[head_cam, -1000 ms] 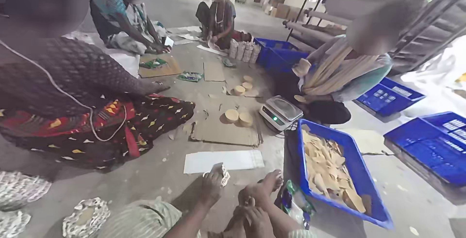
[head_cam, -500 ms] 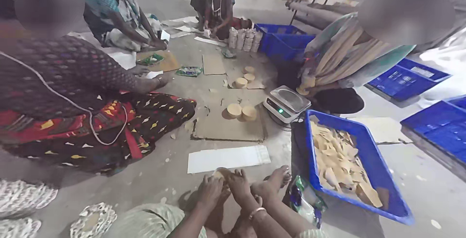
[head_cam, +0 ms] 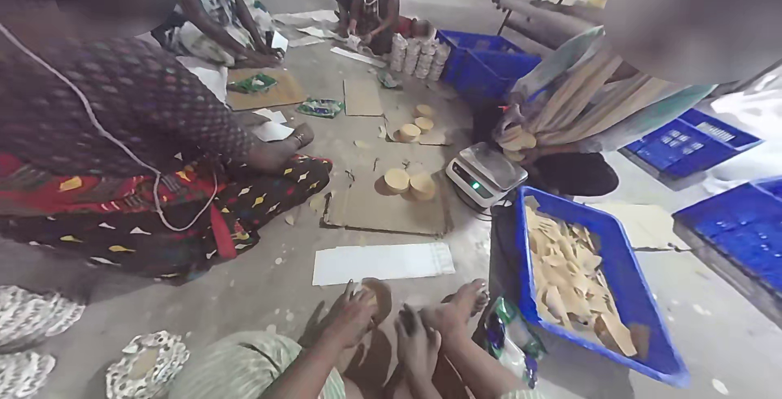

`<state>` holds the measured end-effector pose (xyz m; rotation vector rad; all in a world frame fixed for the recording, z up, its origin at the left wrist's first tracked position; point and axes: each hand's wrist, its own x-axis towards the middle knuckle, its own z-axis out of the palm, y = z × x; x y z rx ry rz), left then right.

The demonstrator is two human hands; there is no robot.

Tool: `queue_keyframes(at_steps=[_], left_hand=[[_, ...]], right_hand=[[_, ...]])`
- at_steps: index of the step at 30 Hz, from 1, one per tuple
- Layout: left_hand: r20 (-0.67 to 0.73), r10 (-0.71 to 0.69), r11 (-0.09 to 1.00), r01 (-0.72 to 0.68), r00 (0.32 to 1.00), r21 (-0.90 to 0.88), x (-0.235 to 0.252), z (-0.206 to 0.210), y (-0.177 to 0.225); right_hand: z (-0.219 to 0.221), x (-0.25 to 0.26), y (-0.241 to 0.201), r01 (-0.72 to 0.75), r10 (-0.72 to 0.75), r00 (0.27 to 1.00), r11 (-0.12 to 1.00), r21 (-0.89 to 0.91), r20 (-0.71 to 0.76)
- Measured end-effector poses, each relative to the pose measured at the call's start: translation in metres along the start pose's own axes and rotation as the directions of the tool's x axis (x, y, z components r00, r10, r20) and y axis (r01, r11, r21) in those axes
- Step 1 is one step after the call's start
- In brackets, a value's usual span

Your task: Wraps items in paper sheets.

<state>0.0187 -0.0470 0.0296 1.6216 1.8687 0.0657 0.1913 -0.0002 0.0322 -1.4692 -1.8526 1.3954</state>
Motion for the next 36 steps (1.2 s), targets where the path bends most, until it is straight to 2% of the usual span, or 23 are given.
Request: queue_keyframes(at_steps=[2,4,5,7,12,15,18,20,22,23,25,26,28,29,31,33,35,36], left_hand=[[0.008,0.006,1.000,-0.005,1.000,-0.016,0.000,-0.004,-0.001],[-0.056,0.004,0.999,-0.006,0.998,-0.043,0.000,-0.001,-0.001],[-0.099,-0.020,0.998,0.013,0.995,-0.063,0.000,0.001,-0.001],[-0.203,-0.101,0.989,0.076,0.974,-0.127,0.000,0.009,0.000],[-0.256,-0.233,0.963,0.187,0.938,-0.194,0.005,0.010,0.013],[-0.317,-0.205,0.973,0.156,0.926,-0.172,0.005,0.013,0.017],[-0.410,-0.100,0.995,0.102,0.907,-0.017,0.006,0.024,0.018],[-0.431,-0.042,0.996,0.072,0.902,0.053,0.005,0.032,0.019],[-0.393,-0.006,0.997,0.035,0.919,0.067,0.004,0.035,0.016],[-0.324,-0.008,0.997,0.033,0.946,0.071,0.003,0.030,0.016],[-0.261,-0.006,0.994,0.034,0.965,0.103,0.001,0.027,0.015],[-0.328,0.017,0.992,0.024,0.944,0.121,0.003,0.033,0.012],[-0.381,0.026,0.995,0.014,0.924,0.101,0.004,0.035,0.009],[-0.355,0.014,0.996,0.016,0.935,0.083,0.003,0.031,0.009],[-0.260,-0.031,0.999,0.037,0.965,0.017,-0.003,0.019,0.014],[-0.151,-0.103,0.995,0.102,0.983,-0.009,-0.009,0.010,0.026],[-0.118,-0.156,0.988,0.154,0.981,-0.029,-0.009,0.012,0.030],[-0.131,-0.166,0.986,0.163,0.977,-0.032,-0.009,0.019,0.034]], right_hand=[[0.033,-0.010,0.016,-0.188,0.181,0.982,0.939,0.288,0.054],[0.067,-0.009,0.024,-0.201,0.247,0.968,0.878,0.435,-0.051],[0.077,-0.005,0.026,-0.173,0.248,0.961,0.888,0.426,-0.125],[0.085,0.002,0.027,-0.128,0.206,0.955,0.934,0.333,-0.212],[0.058,0.031,0.018,-0.148,0.127,0.957,0.987,-0.063,-0.263],[0.056,0.038,0.023,0.002,-0.089,0.938,0.968,-0.252,-0.334],[0.048,0.030,0.013,0.182,-0.337,0.915,0.833,-0.522,-0.220],[0.043,0.020,0.011,0.265,-0.371,0.928,0.709,-0.653,-0.026],[0.039,0.018,0.015,0.350,-0.421,0.905,0.645,-0.679,0.066],[0.035,0.024,0.014,0.352,-0.417,0.907,0.678,-0.645,0.057],[0.028,0.050,0.008,0.218,-0.240,0.971,0.870,-0.442,0.005],[0.029,0.070,0.011,0.148,-0.161,0.987,0.951,-0.272,-0.027],[0.034,0.106,0.015,0.050,-0.050,0.999,0.999,-0.014,-0.002],[0.032,0.115,0.014,0.046,-0.046,0.998,0.999,0.001,0.043],[0.025,0.106,0.003,0.111,-0.095,0.991,0.977,-0.181,0.098],[0.019,0.076,-0.005,0.162,-0.125,0.986,0.884,-0.439,0.114],[0.030,0.043,0.000,0.268,-0.246,0.962,0.760,-0.592,0.119],[0.035,0.029,0.010,0.343,-0.350,0.930,0.712,-0.613,0.115]])
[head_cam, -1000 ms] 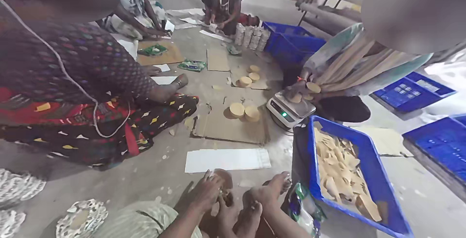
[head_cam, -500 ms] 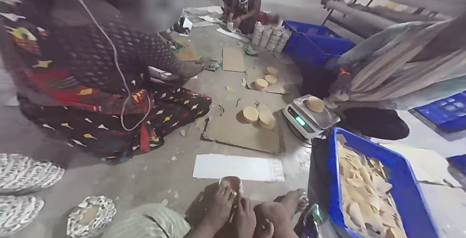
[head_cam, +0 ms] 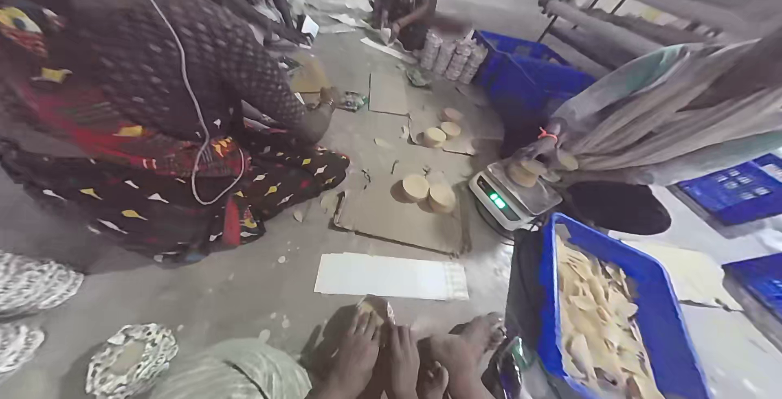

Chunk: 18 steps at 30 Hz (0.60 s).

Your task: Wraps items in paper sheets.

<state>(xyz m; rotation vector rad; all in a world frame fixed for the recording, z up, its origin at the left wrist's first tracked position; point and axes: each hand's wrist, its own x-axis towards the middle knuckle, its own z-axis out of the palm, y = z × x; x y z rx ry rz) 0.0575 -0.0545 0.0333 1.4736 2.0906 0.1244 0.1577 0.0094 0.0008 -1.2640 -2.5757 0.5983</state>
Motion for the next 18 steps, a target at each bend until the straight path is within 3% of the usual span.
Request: queue_keyframes(at_steps=[1,3,5,7,10,14,16,18], left_hand=[[-0.052,0.003,1.000,-0.002,0.999,0.014,-0.001,0.009,0.003],[-0.180,0.042,0.997,-0.030,0.983,0.070,0.001,0.020,0.002],[-0.120,0.046,0.998,-0.041,0.992,0.051,0.003,0.016,0.001],[-0.122,0.058,0.998,-0.055,0.991,0.029,0.006,0.013,-0.003],[-0.018,0.039,0.999,-0.039,0.999,0.026,-0.001,-0.005,-0.004],[-0.074,0.026,0.999,-0.024,0.997,0.021,-0.007,0.005,0.001],[-0.146,0.039,0.999,-0.036,0.988,0.028,-0.007,0.016,0.003],[-0.175,0.055,0.998,-0.048,0.983,0.041,-0.005,0.012,0.004]], right_hand=[[0.002,-0.008,0.001,0.044,-0.044,0.999,0.999,0.004,-0.026],[-0.006,0.004,0.003,-0.025,0.023,1.000,0.992,0.121,0.020],[-0.007,0.040,0.011,-0.164,0.126,0.983,0.927,0.337,0.133],[-0.002,0.068,0.016,-0.170,0.101,0.980,0.877,0.450,0.173],[-0.008,0.057,0.013,-0.111,0.076,0.990,0.942,0.318,0.122],[0.002,-0.008,0.010,0.113,-0.108,0.989,0.993,0.043,-0.106],[-0.005,-0.005,0.007,0.037,-0.034,0.999,0.996,0.084,-0.033],[-0.014,0.033,0.011,-0.154,0.124,0.983,0.958,0.242,0.133]])
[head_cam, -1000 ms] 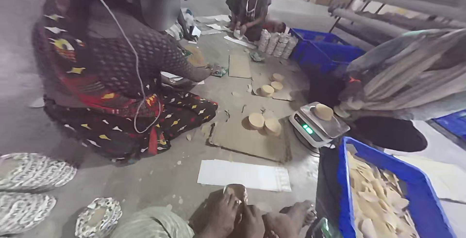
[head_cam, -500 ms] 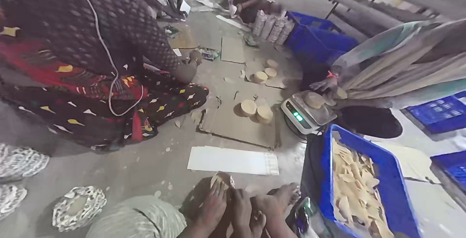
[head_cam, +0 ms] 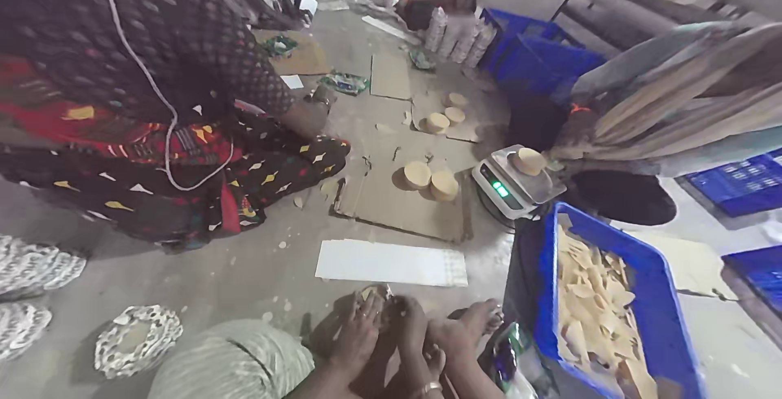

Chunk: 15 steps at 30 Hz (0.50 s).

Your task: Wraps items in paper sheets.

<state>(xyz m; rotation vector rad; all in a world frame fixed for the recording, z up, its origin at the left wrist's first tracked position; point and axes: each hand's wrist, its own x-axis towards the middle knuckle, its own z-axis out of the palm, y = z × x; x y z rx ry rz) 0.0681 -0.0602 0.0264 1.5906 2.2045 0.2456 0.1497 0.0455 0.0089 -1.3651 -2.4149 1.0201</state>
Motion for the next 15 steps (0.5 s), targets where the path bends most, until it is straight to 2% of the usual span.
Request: queue_keyframes(at_steps=[2,4,7,9,10,12,14,15], left_hand=[[0.062,-0.005,1.000,0.007,0.998,-0.020,0.002,-0.012,0.001],[0.043,-0.039,0.999,0.038,0.998,0.011,0.001,-0.015,0.000],[0.207,-0.186,0.982,0.188,0.960,0.012,-0.002,-0.031,0.001],[0.222,-0.210,0.977,0.215,0.952,0.003,-0.002,-0.028,0.002],[0.213,-0.219,0.974,0.225,0.952,-0.005,-0.003,-0.024,0.003],[0.150,-0.208,0.977,0.212,0.967,-0.016,-0.004,-0.016,0.001],[0.156,-0.205,0.978,0.210,0.966,-0.013,0.001,-0.015,-0.002],[0.179,-0.204,0.977,0.211,0.962,-0.020,0.002,-0.018,-0.003]], right_hand=[[-0.003,0.038,0.003,0.022,-0.036,0.994,0.990,0.136,0.103],[-0.006,0.047,-0.001,0.087,-0.098,0.982,0.994,0.073,0.160],[0.002,-0.003,-0.004,0.141,-0.136,0.990,0.975,-0.173,0.038],[0.015,-0.035,-0.003,0.208,-0.223,0.975,0.931,-0.300,-0.016],[0.015,-0.044,-0.005,0.196,-0.203,0.979,0.934,-0.300,0.007],[0.011,-0.029,-0.002,0.143,-0.147,0.989,0.975,-0.168,-0.011],[-0.002,0.011,-0.002,0.001,-0.007,0.995,0.998,0.058,0.103],[-0.002,0.029,0.000,-0.005,-0.014,0.990,0.991,0.133,0.139]])
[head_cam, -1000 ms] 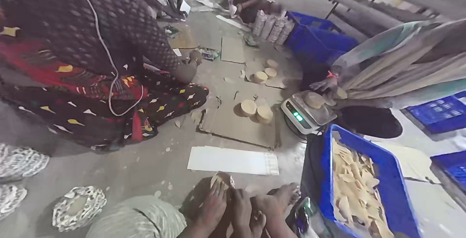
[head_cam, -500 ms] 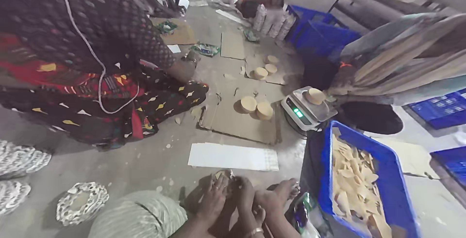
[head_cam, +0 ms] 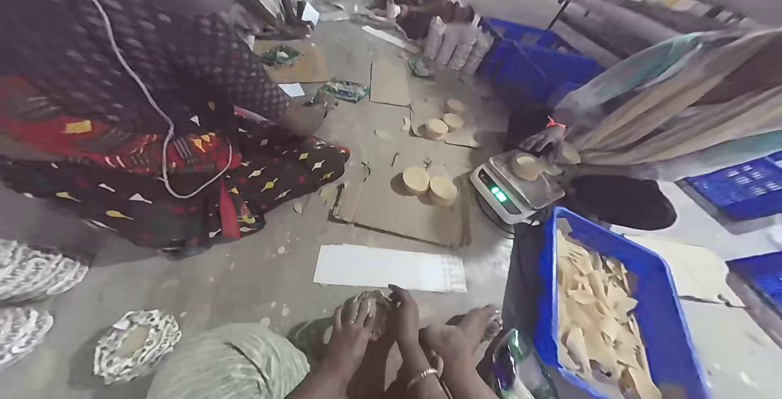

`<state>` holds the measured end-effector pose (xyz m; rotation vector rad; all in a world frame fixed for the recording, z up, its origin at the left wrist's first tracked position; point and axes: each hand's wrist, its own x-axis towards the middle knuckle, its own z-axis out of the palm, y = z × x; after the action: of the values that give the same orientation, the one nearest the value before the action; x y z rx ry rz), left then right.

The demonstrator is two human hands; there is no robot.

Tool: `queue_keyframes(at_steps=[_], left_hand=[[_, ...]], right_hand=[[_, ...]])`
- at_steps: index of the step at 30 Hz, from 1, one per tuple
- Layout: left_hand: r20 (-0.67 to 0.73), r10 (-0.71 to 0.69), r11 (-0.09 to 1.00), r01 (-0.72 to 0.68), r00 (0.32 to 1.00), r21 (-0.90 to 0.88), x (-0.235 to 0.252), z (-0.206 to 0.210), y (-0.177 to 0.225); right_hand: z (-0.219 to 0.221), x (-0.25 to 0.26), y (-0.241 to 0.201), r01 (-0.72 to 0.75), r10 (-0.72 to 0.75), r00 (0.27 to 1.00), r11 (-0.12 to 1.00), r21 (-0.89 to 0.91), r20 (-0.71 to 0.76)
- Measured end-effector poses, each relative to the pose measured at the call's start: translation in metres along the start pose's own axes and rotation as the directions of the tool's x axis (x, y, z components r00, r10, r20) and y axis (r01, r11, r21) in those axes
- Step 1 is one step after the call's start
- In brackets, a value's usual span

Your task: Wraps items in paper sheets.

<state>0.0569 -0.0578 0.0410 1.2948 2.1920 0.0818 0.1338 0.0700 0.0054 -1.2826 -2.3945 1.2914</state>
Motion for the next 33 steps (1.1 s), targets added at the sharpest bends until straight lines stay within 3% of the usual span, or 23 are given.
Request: queue_keyframes(at_steps=[2,5,8,12,17,21,26,30,32,33], left_hand=[[0.008,0.008,1.000,-0.008,1.000,0.005,0.000,-0.007,-0.003],[0.031,0.054,0.998,-0.055,0.998,0.015,-0.001,-0.015,-0.014],[0.065,0.117,0.993,-0.118,0.991,0.000,0.005,-0.009,-0.021],[0.149,0.132,0.991,-0.129,0.980,-0.034,0.009,-0.009,-0.020],[0.143,0.150,0.989,-0.148,0.978,-0.026,0.007,-0.016,-0.021],[0.147,0.167,0.984,-0.156,0.975,-0.086,0.001,-0.018,-0.021],[0.162,0.157,0.983,-0.138,0.974,-0.121,0.001,-0.020,-0.022],[0.012,0.105,0.965,-0.099,0.994,-0.243,0.005,-0.010,-0.026],[-0.016,0.083,0.960,-0.084,0.996,-0.267,0.005,-0.009,-0.025],[-0.023,0.075,0.959,-0.078,0.997,-0.273,0.004,-0.008,-0.024]], right_hand=[[-0.002,0.013,-0.005,0.066,-0.065,0.997,0.998,-0.005,0.038],[0.012,-0.021,0.001,0.214,-0.229,0.973,0.938,-0.272,-0.026],[0.017,-0.053,0.003,0.243,-0.199,0.970,0.858,-0.452,0.142],[-0.005,-0.024,-0.010,0.173,-0.145,0.983,0.939,-0.296,0.114],[0.002,0.003,-0.006,0.282,-0.283,0.959,0.948,-0.148,0.012],[0.010,-0.001,-0.004,0.392,-0.409,0.912,0.895,-0.212,-0.043],[0.014,-0.001,-0.006,0.530,-0.535,0.841,0.790,-0.308,0.075],[0.015,-0.014,-0.013,0.501,-0.407,0.865,0.741,-0.446,0.294],[0.015,-0.016,-0.011,0.470,-0.395,0.883,0.748,-0.469,0.255],[0.012,-0.014,-0.013,0.406,-0.323,0.912,0.804,-0.436,0.253]])
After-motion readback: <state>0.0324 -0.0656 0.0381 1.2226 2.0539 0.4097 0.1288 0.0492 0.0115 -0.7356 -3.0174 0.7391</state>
